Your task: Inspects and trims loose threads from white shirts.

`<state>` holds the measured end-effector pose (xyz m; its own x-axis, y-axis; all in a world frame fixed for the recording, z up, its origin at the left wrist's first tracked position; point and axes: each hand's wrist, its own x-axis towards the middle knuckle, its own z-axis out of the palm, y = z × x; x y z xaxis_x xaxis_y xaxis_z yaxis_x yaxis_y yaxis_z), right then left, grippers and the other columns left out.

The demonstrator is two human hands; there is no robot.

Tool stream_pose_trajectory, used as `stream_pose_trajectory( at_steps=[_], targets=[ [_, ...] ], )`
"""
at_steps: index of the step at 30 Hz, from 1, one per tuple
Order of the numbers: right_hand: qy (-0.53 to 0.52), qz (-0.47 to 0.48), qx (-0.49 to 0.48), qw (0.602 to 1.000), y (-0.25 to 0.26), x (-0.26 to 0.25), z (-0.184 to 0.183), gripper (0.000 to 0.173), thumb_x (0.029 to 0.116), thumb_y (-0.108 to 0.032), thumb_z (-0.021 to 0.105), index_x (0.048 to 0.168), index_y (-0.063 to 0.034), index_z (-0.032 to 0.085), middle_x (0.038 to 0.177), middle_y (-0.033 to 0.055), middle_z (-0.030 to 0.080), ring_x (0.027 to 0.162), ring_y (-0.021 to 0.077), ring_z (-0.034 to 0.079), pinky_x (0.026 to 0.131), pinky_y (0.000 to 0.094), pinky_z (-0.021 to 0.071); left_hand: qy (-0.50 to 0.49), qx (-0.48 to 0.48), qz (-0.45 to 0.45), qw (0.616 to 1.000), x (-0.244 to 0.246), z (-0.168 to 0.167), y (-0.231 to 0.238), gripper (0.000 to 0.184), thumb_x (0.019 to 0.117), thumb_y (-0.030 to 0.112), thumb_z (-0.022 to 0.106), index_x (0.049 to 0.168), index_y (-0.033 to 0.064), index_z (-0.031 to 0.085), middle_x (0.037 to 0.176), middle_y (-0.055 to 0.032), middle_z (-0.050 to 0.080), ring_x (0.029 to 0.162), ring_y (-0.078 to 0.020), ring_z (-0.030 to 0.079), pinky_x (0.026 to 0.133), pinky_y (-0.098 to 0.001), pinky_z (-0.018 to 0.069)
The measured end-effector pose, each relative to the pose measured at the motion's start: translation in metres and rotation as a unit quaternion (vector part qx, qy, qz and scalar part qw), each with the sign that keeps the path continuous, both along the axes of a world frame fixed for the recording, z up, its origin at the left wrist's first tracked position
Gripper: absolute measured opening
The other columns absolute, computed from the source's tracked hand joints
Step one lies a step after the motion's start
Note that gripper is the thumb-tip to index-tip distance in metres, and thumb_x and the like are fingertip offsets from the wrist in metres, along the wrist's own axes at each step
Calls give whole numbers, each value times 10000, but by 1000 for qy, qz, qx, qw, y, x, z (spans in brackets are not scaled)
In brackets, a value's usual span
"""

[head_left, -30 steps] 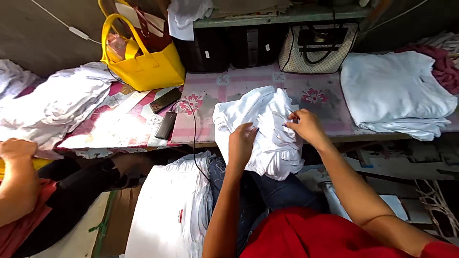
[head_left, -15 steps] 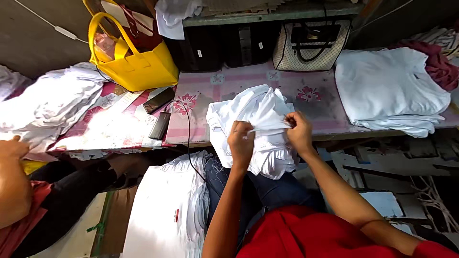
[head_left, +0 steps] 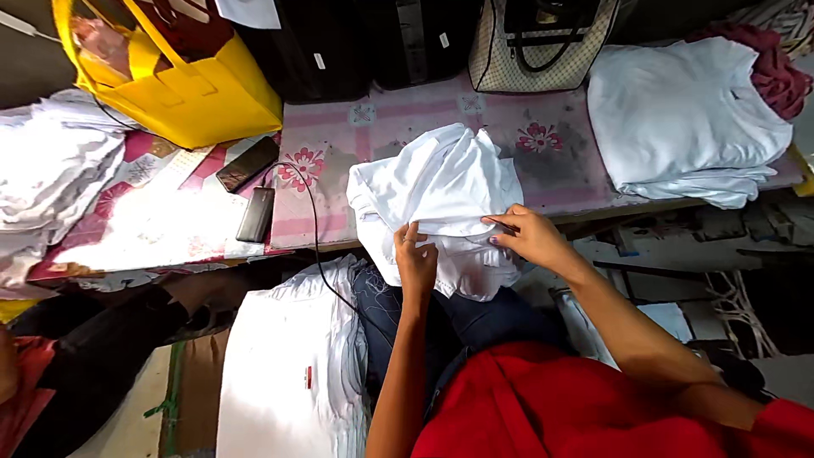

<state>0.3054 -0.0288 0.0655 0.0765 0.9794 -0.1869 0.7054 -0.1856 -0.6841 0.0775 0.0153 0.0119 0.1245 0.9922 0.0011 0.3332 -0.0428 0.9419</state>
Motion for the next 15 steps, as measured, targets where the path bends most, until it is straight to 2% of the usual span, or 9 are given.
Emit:
stream_pose_trajectory(
  at_steps=[2,3,4,6,8,9,10,13,15],
  targets=[
    [11,21,3,1000,-9,-4,11,267,993,-173,642,1229,-120,755,1015,125,671,922,274,639,836,522,513,63,75,28,995,-3,15,-10,229,880,-22,640,1088,-87,714,1076,-248,628,860,-222,665,733,-311,570],
    [16,37,-5,999,-10,-8,16,274,1015,-177,600,1233,-109,751,1042,127,696,961,276,658,878,523,514,94,106,24,990,0,24,-13,150,888,6,659,992,-54,748,976,-215,664,803,-209,672,711,-308,572],
    [19,55,-22,998,-8,-13,19,298,1033,-183,568,1268,-104,732,1103,139,717,1032,290,673,935,538,508,119,118,14,986,4,31,-15,134,899,27,677,973,-43,763,936,-211,681,789,-235,674,721,-342,571],
    [13,74,-62,995,1,-25,17,369,1052,-178,529,1391,-97,649,1188,193,715,1125,361,665,997,599,472,149,101,-15,983,17,37,-13,214,923,63,685,1087,-56,752,997,-233,688,840,-295,685,777,-415,575],
    [10,50,-56,997,10,-32,9,431,1045,-150,518,1469,-100,574,1152,227,707,1078,393,665,963,614,477,136,101,-54,984,31,28,-4,370,916,90,721,1241,-83,682,1195,-264,657,1025,-333,681,890,-446,571],
    [21,29,-34,999,13,-33,4,419,1040,-132,526,1452,-88,588,1136,223,711,1040,376,676,942,591,495,120,108,-81,984,36,19,1,417,911,95,737,1278,-88,655,1292,-270,626,1156,-354,647,977,-464,545],
    [42,4,-14,999,14,-34,0,389,1035,-122,545,1413,-70,616,1132,209,716,1012,344,690,930,557,519,100,129,-101,981,39,5,7,386,906,83,745,1246,-84,674,1291,-263,634,1198,-365,630,1013,-479,528],
    [116,-73,3,991,15,-28,-17,287,1018,-114,592,1288,-43,660,1003,149,699,836,227,661,798,442,550,47,215,-150,964,30,-37,12,93,917,29,696,940,-21,771,960,-166,747,969,-298,723,904,-458,574],
    [159,-105,-6,982,11,-18,-25,257,1030,-131,575,1262,-54,657,921,98,663,723,158,585,681,364,510,39,211,-220,952,12,-46,1,118,935,26,660,900,-8,769,925,-136,745,949,-249,721,913,-397,574]
  ],
)
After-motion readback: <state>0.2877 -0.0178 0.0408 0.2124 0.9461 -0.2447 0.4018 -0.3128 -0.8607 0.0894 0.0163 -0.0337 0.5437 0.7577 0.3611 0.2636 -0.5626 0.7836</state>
